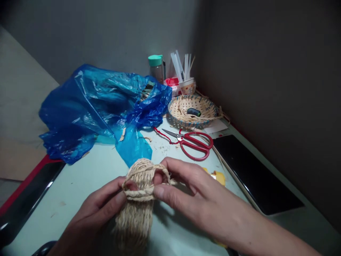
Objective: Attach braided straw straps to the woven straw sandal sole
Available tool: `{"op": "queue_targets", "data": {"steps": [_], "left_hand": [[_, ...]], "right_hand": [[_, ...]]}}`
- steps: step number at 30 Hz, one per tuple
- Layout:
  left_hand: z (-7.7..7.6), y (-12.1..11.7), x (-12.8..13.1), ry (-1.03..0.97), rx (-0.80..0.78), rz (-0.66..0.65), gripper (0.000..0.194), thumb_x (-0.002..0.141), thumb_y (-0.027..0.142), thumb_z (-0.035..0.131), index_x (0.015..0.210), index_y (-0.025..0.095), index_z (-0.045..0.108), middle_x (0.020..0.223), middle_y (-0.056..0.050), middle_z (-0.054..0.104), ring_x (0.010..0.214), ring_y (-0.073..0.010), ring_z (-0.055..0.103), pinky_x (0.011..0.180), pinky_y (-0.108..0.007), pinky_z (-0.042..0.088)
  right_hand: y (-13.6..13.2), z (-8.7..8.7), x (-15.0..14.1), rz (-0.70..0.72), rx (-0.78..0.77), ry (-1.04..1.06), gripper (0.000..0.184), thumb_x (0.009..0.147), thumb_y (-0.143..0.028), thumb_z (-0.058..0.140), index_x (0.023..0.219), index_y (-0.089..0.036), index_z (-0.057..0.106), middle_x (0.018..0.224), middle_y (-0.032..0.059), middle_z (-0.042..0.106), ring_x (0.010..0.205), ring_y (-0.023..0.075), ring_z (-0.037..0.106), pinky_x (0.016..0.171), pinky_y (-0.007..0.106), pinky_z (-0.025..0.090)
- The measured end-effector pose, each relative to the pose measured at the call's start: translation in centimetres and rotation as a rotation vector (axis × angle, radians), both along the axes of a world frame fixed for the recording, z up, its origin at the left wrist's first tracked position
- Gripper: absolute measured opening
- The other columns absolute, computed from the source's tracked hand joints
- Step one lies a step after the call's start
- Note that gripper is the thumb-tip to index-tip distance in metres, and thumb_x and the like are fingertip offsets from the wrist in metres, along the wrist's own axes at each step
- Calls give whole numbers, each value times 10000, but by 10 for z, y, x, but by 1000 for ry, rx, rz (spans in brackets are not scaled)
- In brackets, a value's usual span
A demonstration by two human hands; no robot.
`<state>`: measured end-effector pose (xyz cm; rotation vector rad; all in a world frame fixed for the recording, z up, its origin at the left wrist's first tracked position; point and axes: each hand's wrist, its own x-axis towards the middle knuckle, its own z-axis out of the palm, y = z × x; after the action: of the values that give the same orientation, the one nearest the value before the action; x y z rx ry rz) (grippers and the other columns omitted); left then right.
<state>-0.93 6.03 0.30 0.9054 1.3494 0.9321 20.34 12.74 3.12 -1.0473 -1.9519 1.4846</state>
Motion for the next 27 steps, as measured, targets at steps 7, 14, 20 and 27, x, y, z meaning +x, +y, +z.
{"op": "queue_targets", "data": {"steps": [7,14,20,27], "left_hand": [[-8,0,-1,-52,70,-34,205,840,418,670,898,229,724,854,-14,585,795,-177,529,786,-248,447],[-11,2,0,-18,132,-71,169,834,382,680,812,215,683,827,-14,573,789,-168,548,732,-225,451],[-11,0,-1,124,193,-91,199,853,403,640,798,215,673,829,-26,588,796,-183,544,717,-228,425],[-12,-1,-2,138,225,32,187,821,418,689,842,237,729,849,-22,655,841,-205,590,793,-237,451]], "right_hand": [[2,-4,-3,-28,-335,293,183,884,-364,687,866,-214,583,894,-4,609,861,138,551,754,208,457],[1,-14,-2,22,-538,546,207,875,-277,704,1050,-263,595,909,-14,641,861,126,557,772,224,428],[0,-14,-4,-71,-522,566,155,931,-317,632,1068,-246,648,869,5,688,810,125,569,755,237,432],[9,-24,-5,-153,-281,369,153,926,-378,643,997,-251,688,961,-5,660,910,147,580,779,250,420]]}}
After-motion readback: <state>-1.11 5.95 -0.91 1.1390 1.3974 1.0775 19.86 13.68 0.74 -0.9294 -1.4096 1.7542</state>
